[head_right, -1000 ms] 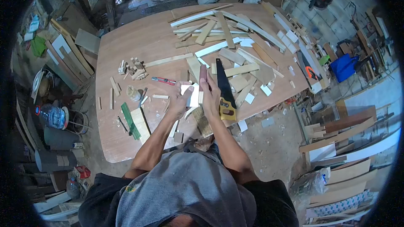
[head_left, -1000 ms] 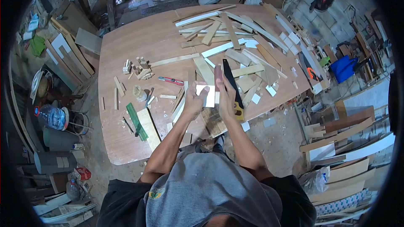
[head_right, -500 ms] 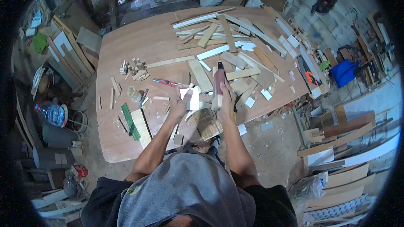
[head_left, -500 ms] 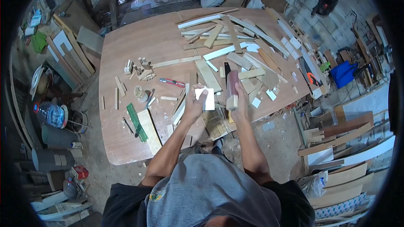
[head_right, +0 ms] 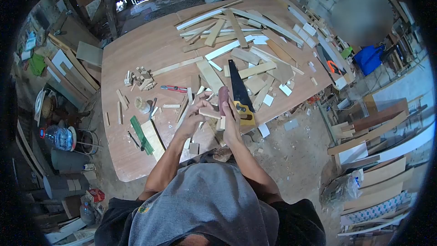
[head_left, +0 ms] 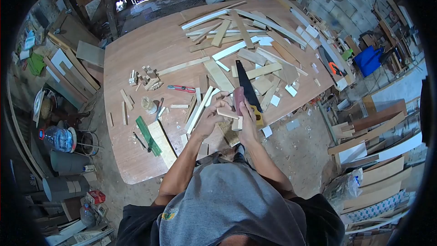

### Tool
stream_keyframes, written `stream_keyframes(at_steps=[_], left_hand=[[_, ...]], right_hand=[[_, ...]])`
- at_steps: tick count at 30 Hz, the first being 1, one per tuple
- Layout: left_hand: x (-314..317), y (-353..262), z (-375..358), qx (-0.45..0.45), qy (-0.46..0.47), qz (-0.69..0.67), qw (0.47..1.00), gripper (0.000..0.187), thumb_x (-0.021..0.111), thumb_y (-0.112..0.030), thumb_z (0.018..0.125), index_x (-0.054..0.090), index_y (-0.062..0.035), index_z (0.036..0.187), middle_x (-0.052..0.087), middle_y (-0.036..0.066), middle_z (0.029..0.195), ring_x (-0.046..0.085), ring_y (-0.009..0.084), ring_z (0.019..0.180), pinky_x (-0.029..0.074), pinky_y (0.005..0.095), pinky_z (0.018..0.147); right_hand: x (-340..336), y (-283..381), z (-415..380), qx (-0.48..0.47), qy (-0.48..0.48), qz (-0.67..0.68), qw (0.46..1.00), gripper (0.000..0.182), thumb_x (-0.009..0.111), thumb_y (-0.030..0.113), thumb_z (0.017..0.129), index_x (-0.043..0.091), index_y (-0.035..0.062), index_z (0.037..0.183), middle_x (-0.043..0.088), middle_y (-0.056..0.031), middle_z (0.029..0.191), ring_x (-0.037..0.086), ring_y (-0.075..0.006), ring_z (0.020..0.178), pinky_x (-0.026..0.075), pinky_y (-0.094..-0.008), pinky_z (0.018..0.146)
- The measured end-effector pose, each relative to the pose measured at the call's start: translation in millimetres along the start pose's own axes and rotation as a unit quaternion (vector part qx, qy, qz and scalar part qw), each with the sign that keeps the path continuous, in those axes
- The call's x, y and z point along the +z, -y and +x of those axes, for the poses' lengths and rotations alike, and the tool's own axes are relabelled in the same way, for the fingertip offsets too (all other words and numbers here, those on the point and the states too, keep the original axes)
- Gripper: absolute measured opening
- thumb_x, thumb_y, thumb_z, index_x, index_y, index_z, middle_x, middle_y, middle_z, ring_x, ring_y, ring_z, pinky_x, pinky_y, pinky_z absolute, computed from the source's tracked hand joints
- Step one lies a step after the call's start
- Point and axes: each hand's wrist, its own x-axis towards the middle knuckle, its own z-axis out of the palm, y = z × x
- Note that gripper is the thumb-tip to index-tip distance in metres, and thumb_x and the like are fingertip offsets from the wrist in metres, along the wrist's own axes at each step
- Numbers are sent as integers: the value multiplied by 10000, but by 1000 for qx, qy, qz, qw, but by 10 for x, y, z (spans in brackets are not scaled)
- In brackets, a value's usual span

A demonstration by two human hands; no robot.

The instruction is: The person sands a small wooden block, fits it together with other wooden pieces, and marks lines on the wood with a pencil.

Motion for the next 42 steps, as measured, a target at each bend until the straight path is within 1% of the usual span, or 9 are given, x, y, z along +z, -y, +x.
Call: stream_keyframes(at_steps=[4,7,8,10,17,27,30,38,42], left_hand=[[171,8,-36,14,-81,-171,982,150,629,-217,932,648,-71,963,358,58,1519,286,220,1424,237,402,1143],[301,-11,-72,-56,-187,-193,961,368,646,-26,927,563,-41,1285,429,123,1478,467,226,1323,383,385,1087],[283,-23,-77,-55,-187,-192,962,368,646,-26,927,563,-41,1285,429,123,1478,467,226,1323,383,385,1087],[224,-39,-89,-84,-177,-141,970,573,659,55,896,457,-57,1421,577,113,1328,599,204,1167,485,345,995],[265,-63,-149,-74,-212,-180,958,431,672,-32,935,530,-64,1341,649,90,1214,643,166,1077,535,338,932],[402,-44,-108,-38,-228,-219,948,335,664,-118,967,571,-22,1275,675,66,1074,647,127,958,536,293,849],[335,17,-54,-8,-249,-210,945,304,666,-114,964,585,-20,1241,678,61,1054,647,118,925,535,284,824],[383,-68,-42,0,-237,-168,957,269,656,-94,959,593,-15,1208,675,54,1036,635,100,899,528,261,792],[218,-40,53,17,-254,-154,955,306,663,-123,965,581,-17,1241,665,40,1028,631,99,893,530,262,787]], right_hand=[[150,72,-105,-98,9,-88,991,623,554,328,1019,386,-23,1505,429,-123,1526,430,-196,1364,323,-311,1135],[103,-23,-35,-109,7,-105,988,598,535,315,1029,394,-27,1499,424,-126,1531,434,-198,1363,326,-311,1135],[72,-43,2,-110,8,-104,988,598,535,315,1029,394,-27,1499,424,-126,1531,434,-198,1363,326,-311,1135],[55,-5,44,-55,73,20,996,592,525,310,1033,383,-21,1504,461,-118,1497,475,-194,1326,355,-316,1116],[92,244,16,8,80,192,978,583,514,293,1039,352,3,1518,521,-100,1418,538,-178,1238,413,-332,1066],[170,212,-32,-111,40,-35,992,621,553,338,1019,399,-26,1497,428,-158,1527,436,-218,1366,306,-325,1150],[310,302,-287,-193,50,-224,954,595,521,330,1022,419,-34,1481,484,-195,1485,459,-248,1352,303,-334,1143],[444,532,-135,-165,17,-205,965,565,496,320,1022,454,-38,1458,533,-177,1445,502,-245,1310,350,-331,1090],[405,248,-161,-228,48,-219,948,591,508,360,1020,453,-27,1462,514,-183,1468,478,-249,1344,330,-326,1117]])
